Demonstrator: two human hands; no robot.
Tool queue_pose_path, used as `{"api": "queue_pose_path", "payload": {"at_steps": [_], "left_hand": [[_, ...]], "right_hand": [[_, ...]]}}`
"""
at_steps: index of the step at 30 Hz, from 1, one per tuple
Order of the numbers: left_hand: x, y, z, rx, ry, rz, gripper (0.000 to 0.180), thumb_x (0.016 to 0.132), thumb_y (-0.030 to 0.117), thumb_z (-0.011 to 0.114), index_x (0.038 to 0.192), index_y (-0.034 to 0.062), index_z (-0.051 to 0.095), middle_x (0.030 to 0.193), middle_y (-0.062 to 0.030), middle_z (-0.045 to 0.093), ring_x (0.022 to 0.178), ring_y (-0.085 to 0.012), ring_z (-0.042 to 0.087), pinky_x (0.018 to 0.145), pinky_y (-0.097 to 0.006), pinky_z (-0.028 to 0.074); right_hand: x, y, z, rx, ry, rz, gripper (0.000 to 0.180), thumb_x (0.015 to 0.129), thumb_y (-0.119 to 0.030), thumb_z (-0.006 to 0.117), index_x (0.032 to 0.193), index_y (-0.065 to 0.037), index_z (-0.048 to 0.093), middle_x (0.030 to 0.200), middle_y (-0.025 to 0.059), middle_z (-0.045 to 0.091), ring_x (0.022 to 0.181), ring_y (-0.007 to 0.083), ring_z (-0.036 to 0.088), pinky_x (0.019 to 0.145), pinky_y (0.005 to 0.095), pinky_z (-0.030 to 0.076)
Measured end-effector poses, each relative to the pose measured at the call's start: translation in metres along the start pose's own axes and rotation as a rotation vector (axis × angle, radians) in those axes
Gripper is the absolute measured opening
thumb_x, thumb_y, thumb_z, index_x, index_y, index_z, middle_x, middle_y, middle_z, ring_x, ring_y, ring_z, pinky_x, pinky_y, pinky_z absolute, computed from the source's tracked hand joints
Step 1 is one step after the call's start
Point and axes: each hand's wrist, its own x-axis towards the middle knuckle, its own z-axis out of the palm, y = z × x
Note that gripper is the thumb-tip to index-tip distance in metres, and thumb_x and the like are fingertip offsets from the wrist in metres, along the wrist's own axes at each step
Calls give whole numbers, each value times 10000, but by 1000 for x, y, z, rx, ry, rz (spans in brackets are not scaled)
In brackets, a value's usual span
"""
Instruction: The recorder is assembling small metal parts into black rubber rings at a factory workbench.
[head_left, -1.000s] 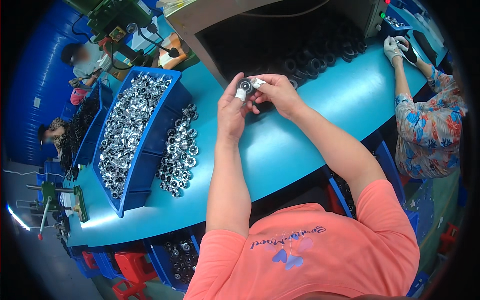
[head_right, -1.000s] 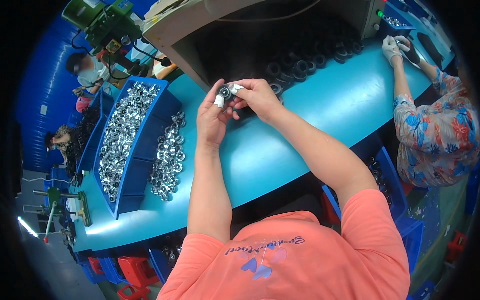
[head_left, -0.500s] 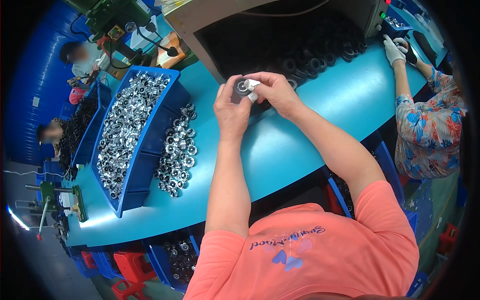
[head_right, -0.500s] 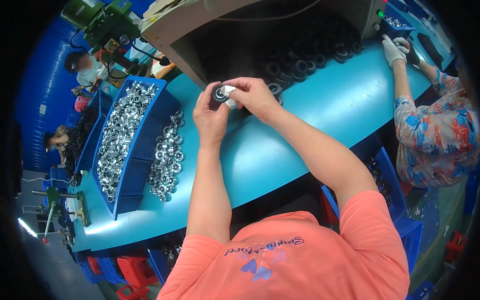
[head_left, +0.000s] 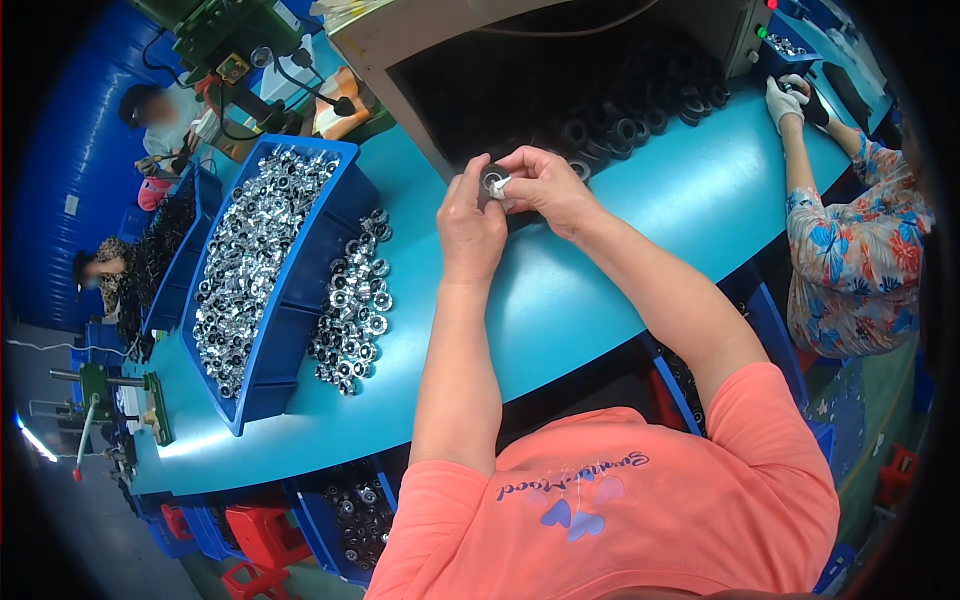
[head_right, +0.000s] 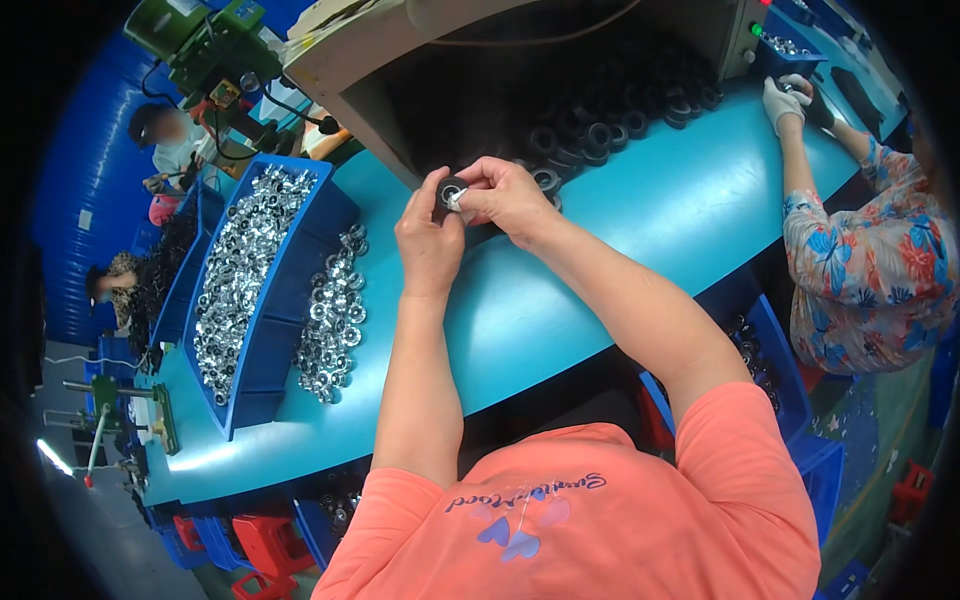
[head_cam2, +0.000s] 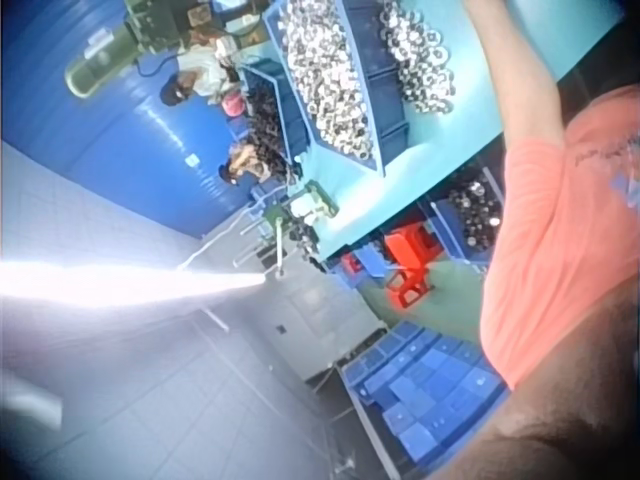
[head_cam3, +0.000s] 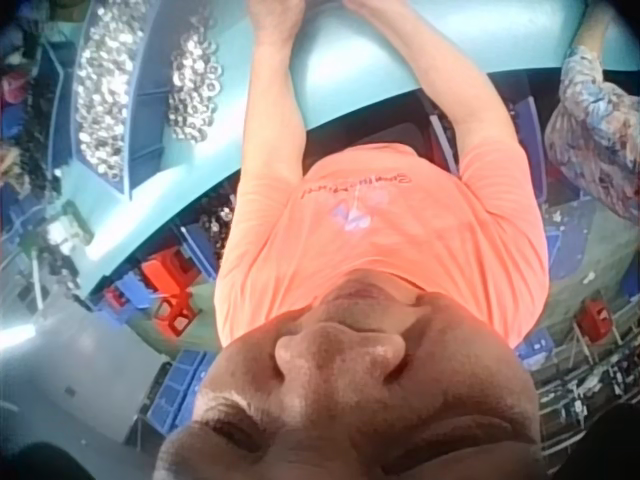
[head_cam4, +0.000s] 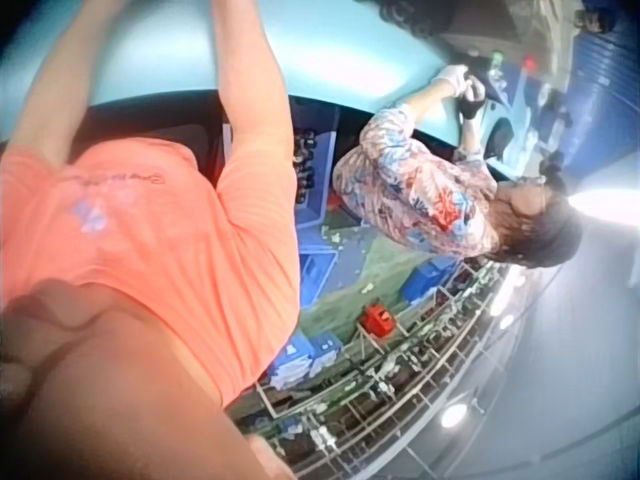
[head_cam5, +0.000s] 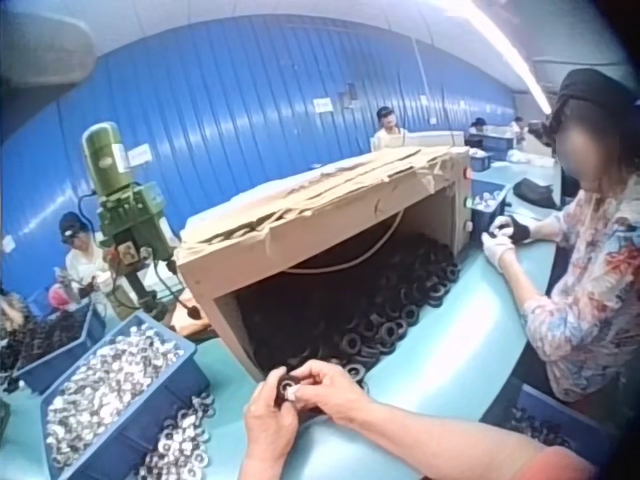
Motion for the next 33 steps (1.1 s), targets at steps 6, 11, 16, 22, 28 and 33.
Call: {"api": "queue_pose_path", "payload": {"at_steps": [6,11,16,22,28,33], "left_hand": [[-1,-3,0,154,1,62,487,795,-95,622,1261,42,664,1059,-163,714,922,-283,722,785,-365,574],[2,3,0,-186,9,-82,525,805,-110,638,1310,31,646,1079,-108,715,946,-175,695,817,-301,564],[0,-11,5,-257,-39,-124,500,822,-105,662,1306,18,649,1094,-86,710,967,-137,673,850,-284,558],[-1,-7,4,-247,-45,-142,492,819,-106,647,1294,19,656,1083,-96,721,965,-152,682,852,-298,562],[-2,0,3,-69,21,-26,511,750,-116,607,1232,43,668,1010,-168,700,926,-354,692,815,-426,561],[-3,3,3,33,29,30,507,732,-120,596,1202,51,676,932,-162,667,872,-365,663,786,-449,547]], "right_hand": [[-5,-1,7,4,30,-20,232,869,-24,719,1097,-13,678,947,68,701,866,140,689,748,297,602],[-2,-4,2,16,-20,-34,224,895,-93,717,1107,-25,690,953,56,703,863,128,677,737,291,591],[-2,-9,2,-124,23,-23,198,892,-126,743,1060,-26,711,955,53,707,868,123,671,732,288,585],[-1,-5,2,-125,48,-6,185,888,-92,756,1048,-12,709,938,64,712,857,129,678,716,282,588],[0,3,4,-151,52,-60,178,898,-70,750,1045,15,696,923,78,714,800,131,687,704,278,588],[1,8,2,-123,44,-45,207,910,-73,743,1077,29,677,922,86,713,788,129,686,711,276,587]]}}
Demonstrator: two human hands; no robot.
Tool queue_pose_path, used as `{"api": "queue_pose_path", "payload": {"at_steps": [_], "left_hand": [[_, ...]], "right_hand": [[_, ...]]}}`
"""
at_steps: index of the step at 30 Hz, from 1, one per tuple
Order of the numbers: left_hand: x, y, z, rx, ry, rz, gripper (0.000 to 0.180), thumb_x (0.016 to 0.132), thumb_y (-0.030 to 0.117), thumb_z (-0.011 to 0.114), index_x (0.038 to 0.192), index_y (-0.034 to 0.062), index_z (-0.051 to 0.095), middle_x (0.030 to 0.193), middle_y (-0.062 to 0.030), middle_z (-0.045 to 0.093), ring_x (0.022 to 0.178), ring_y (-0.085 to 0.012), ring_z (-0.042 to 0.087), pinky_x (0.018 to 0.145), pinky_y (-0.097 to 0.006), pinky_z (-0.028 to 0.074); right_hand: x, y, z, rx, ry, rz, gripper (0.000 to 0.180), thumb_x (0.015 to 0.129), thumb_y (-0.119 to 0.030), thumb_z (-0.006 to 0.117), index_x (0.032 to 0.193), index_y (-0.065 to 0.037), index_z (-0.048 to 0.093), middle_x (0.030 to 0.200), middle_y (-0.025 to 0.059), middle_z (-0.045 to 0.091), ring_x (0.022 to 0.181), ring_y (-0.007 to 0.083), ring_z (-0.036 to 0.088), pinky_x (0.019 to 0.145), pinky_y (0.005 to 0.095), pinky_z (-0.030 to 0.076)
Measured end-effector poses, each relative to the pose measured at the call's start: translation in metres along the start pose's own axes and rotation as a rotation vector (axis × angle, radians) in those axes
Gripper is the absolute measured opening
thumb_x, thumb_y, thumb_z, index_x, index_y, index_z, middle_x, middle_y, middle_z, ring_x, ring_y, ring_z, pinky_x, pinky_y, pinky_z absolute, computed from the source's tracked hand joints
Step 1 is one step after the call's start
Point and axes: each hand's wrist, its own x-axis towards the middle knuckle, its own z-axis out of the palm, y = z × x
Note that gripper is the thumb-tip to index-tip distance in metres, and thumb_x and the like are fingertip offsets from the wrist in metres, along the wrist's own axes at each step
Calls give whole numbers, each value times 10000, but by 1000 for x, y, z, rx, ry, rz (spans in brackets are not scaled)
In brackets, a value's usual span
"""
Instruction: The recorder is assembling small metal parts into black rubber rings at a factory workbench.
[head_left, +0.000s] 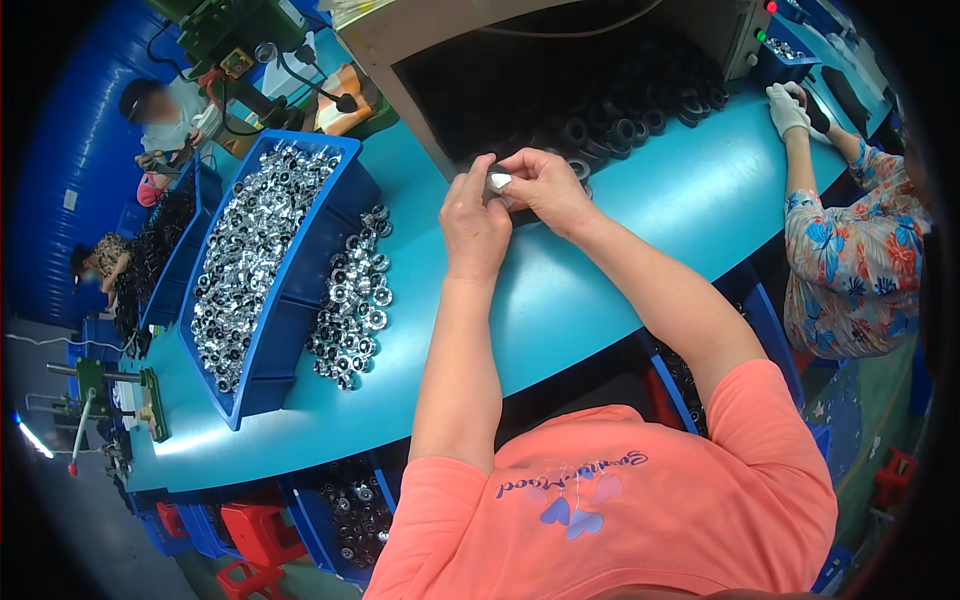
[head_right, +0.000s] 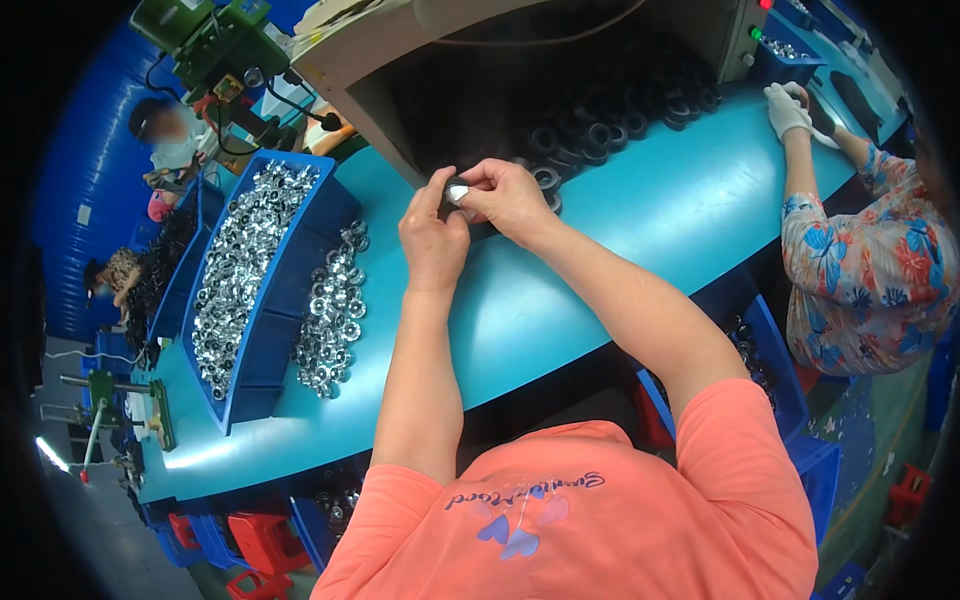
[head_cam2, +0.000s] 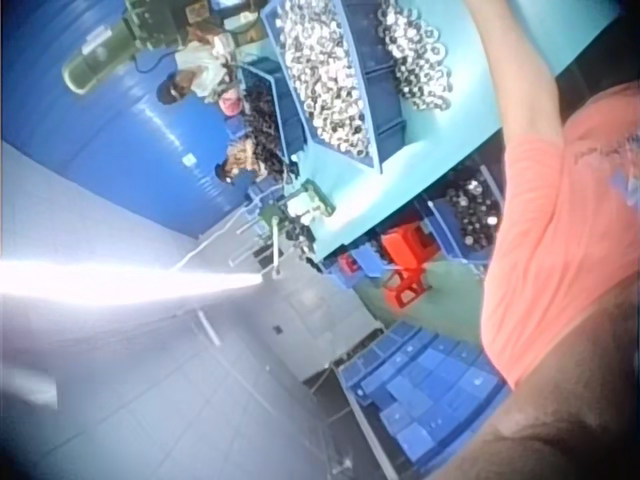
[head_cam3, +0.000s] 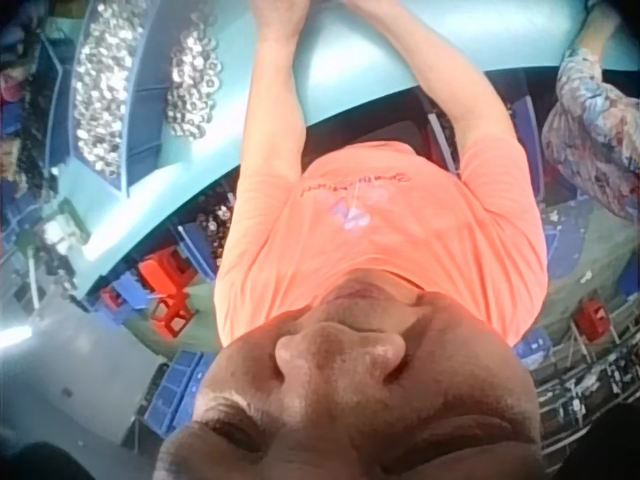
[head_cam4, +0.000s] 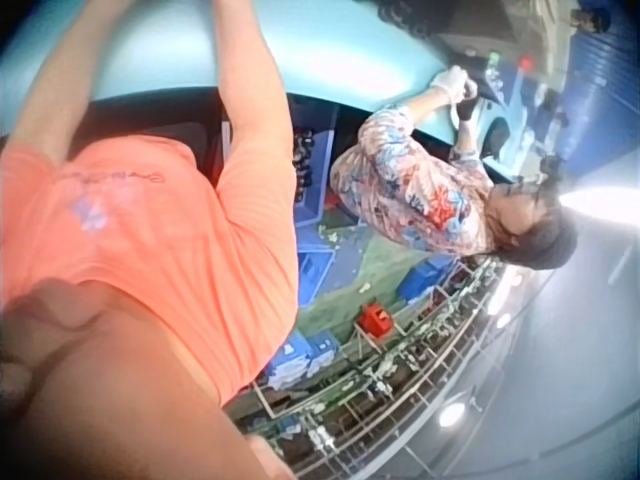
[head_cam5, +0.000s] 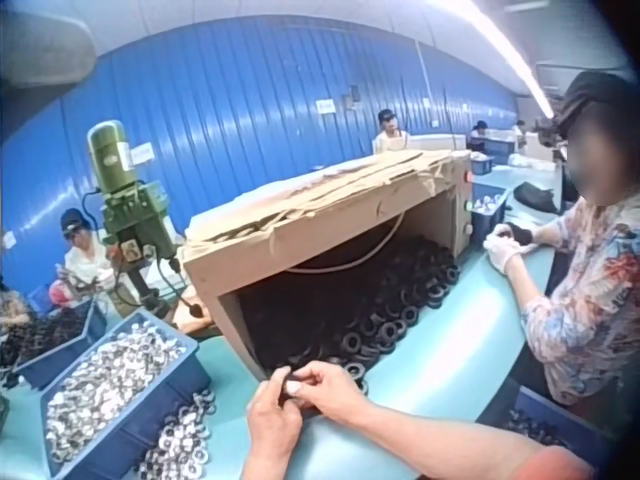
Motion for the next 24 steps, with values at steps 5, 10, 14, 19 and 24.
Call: {"api": "queue_pose_path", "payload": {"at_steps": [5,10,14,19,24], "left_hand": [[-1,-3,-1,111,-13,18,488,748,-99,652,1205,64,697,978,-158,711,863,-311,709,757,-386,570],[1,-10,4,-275,-9,-146,468,791,-124,659,1232,31,679,1035,-72,713,943,-173,701,805,-308,577],[6,-6,-2,-640,-75,-314,468,846,-84,698,1299,11,630,1074,-39,685,968,-112,662,825,-267,571],[4,-8,-1,-603,-102,-341,478,831,-97,689,1292,21,639,1083,-54,688,961,-129,660,837,-273,558],[1,-9,2,-447,-91,-233,468,825,-101,698,1277,13,654,1051,-42,689,935,-115,653,811,-262,552]], "right_hand": [[-1,2,2,12,19,24,213,915,-71,737,1091,30,671,926,88,710,791,132,687,727,281,592],[-1,-6,0,16,-26,37,200,933,-83,715,1094,30,680,954,91,708,830,138,694,760,291,605],[5,-9,-8,237,-115,103,228,983,-141,651,1139,20,692,1007,78,706,897,137,696,766,301,619],[1,-11,-3,122,-66,63,194,948,-127,699,1085,10,706,970,70,707,870,130,692,752,299,615],[1,-8,-1,46,0,71,174,917,-118,734,1048,-5,710,928,57,698,829,128,677,726,297,604]]}}
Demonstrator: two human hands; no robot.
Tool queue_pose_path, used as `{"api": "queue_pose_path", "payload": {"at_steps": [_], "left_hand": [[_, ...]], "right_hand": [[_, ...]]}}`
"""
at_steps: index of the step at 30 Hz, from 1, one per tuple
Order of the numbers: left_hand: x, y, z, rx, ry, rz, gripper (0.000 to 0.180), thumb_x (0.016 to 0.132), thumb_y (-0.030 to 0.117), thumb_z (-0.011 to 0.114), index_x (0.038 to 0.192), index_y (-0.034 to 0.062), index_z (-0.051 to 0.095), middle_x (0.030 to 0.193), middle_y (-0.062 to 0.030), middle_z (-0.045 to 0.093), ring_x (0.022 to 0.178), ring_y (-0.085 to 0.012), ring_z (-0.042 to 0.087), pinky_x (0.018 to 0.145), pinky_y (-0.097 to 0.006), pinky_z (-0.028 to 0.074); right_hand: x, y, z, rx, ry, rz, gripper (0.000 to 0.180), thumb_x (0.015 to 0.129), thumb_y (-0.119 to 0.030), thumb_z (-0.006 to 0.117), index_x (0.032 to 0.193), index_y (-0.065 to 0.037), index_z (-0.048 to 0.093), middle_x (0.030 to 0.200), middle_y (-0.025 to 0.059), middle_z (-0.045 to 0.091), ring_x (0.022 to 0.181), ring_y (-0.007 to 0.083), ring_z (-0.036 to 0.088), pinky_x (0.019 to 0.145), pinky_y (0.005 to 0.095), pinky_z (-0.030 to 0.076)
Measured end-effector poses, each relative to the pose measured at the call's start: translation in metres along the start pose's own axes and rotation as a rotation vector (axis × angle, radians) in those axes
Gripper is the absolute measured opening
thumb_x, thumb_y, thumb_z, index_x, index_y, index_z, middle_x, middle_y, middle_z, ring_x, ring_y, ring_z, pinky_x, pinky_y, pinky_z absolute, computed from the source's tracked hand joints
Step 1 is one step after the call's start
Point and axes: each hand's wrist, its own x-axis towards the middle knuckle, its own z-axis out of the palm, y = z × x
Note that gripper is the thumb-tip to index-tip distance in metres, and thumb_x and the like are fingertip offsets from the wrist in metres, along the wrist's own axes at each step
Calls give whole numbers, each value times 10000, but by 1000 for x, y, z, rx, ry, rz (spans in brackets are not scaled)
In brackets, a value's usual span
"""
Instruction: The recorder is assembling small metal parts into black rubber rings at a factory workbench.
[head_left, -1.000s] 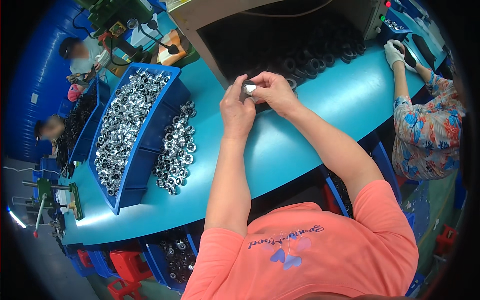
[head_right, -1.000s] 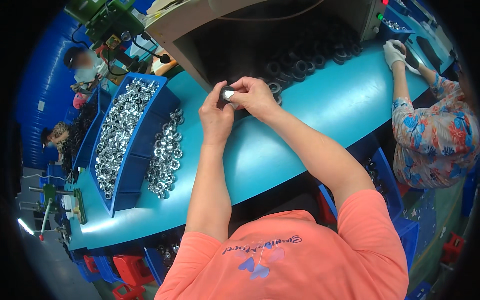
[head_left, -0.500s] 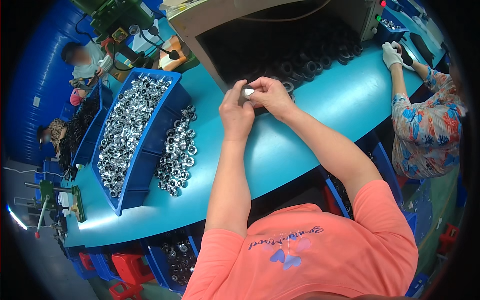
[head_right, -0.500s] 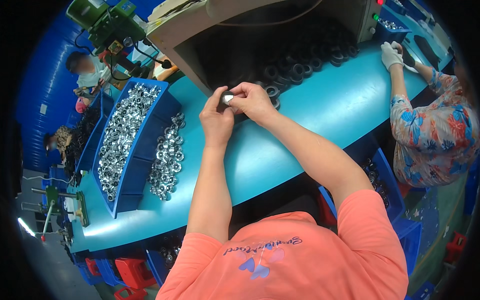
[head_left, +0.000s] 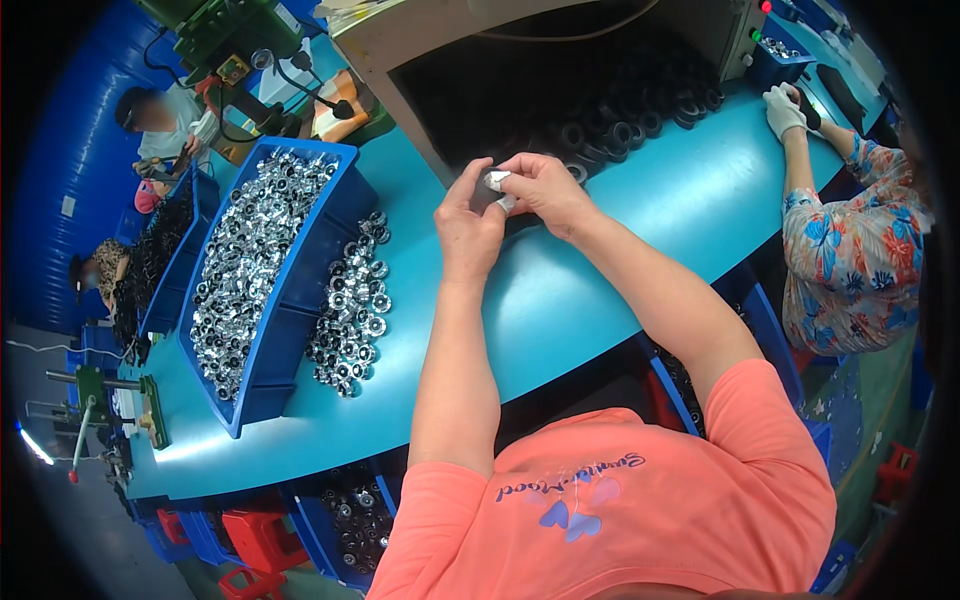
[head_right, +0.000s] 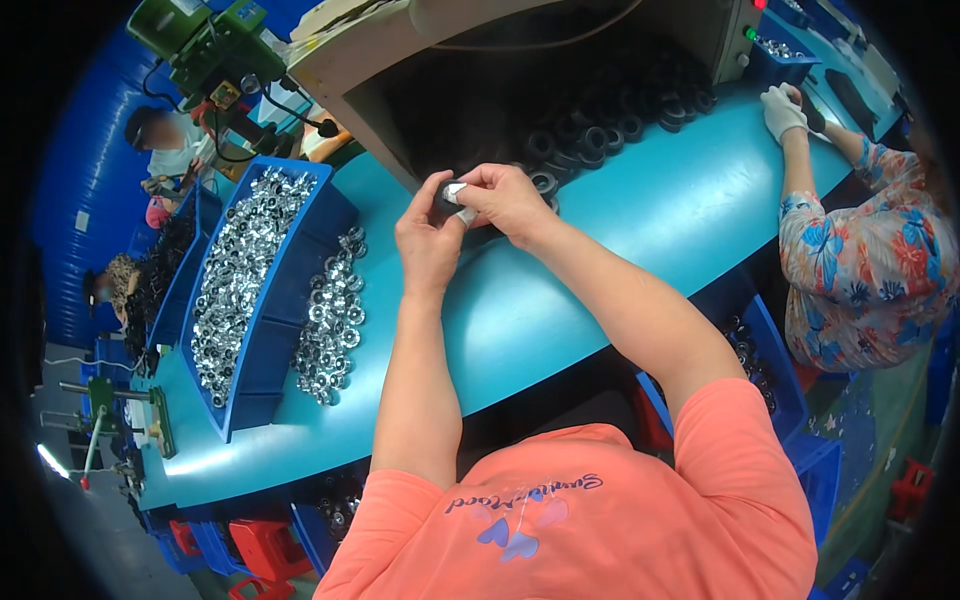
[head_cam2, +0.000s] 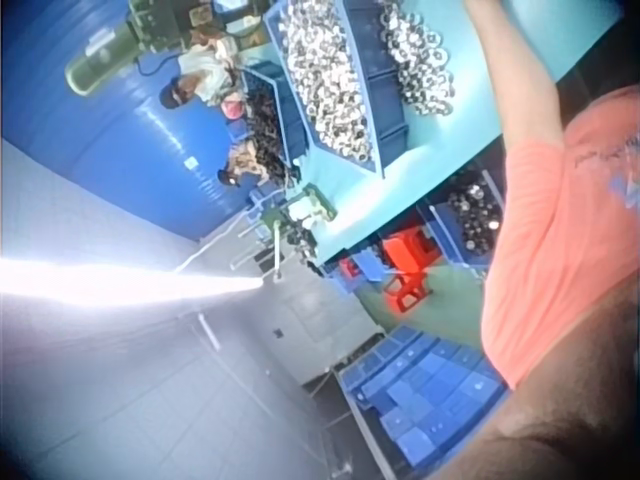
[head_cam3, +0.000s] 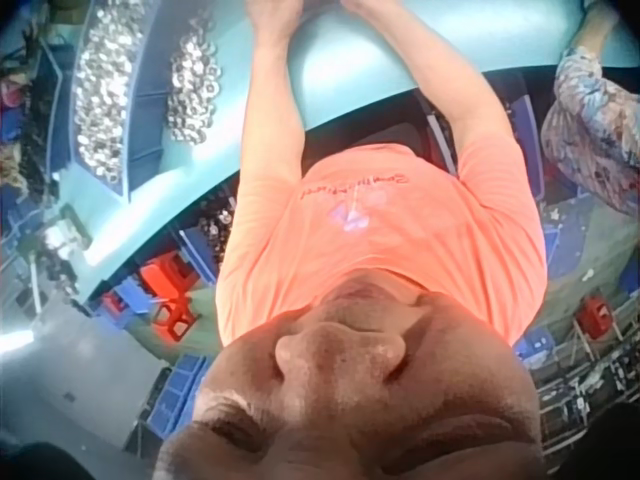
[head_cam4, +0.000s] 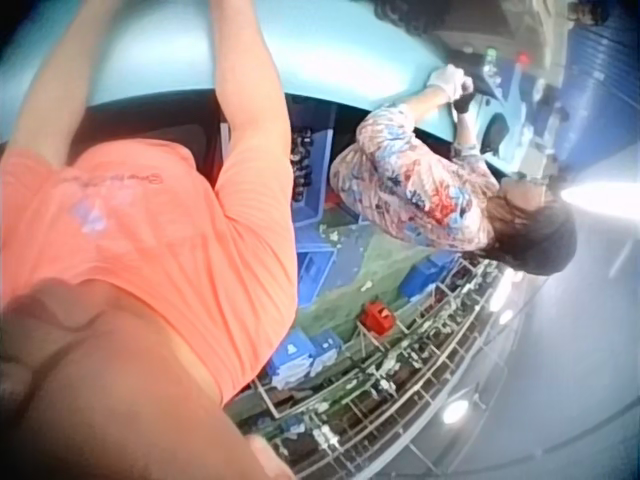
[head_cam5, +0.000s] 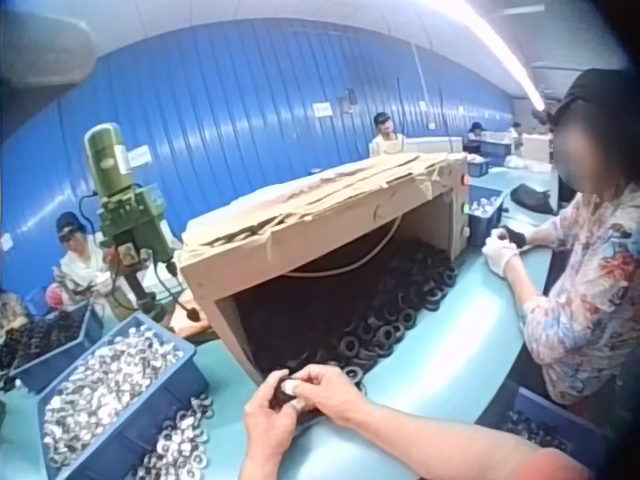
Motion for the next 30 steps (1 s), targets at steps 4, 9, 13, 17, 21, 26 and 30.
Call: {"api": "queue_pose_path", "payload": {"at_steps": [4,9,13,17,21,26,30], "left_hand": [[1,-3,-1,295,43,192,443,820,-92,705,1249,15,674,1039,-32,690,915,-108,648,792,-256,548],[-1,0,3,-108,45,-5,437,841,-48,716,1270,8,655,1045,-24,690,906,-107,655,740,-248,546],[1,16,0,-404,-3,-156,483,855,-26,731,1322,3,613,1063,-36,691,929,-116,665,711,-239,540],[0,18,-1,-416,24,-150,455,851,-45,742,1286,19,624,1076,-38,699,959,-118,668,724,-242,556],[1,14,0,-352,35,-132,415,845,-57,744,1237,27,636,1075,-38,700,960,-118,669,750,-255,568],[0,8,7,-168,73,-30,392,845,-12,762,1208,5,616,1041,-41,682,919,-111,661,755,-255,565],[-5,24,0,153,168,-1,334,886,63,753,1170,4,588,983,-42,642,833,-102,627,673,-251,555]], "right_hand": [[-1,-1,1,5,5,11,170,916,-115,735,1048,-11,712,928,58,697,826,130,674,724,294,598],[-2,-7,-3,115,-76,31,184,961,-161,696,1061,-7,711,930,69,703,835,141,688,743,297,603],[0,-8,-12,290,-155,69,240,1029,-211,615,1092,4,703,946,94,717,850,165,712,748,315,617],[2,-6,-9,278,-154,49,251,1037,-211,604,1104,12,698,964,101,719,853,171,715,751,315,618],[3,-3,-8,206,-144,4,258,1039,-211,599,1112,18,693,975,93,717,845,165,709,740,314,618],[4,-1,-12,58,-122,-88,225,1020,-197,616,1059,-3,724,916,64,716,796,131,687,686,284,600],[0,-6,-12,-118,105,-336,197,958,-165,640,924,-9,756,722,46,705,614,93,647,559,260,546]]}}
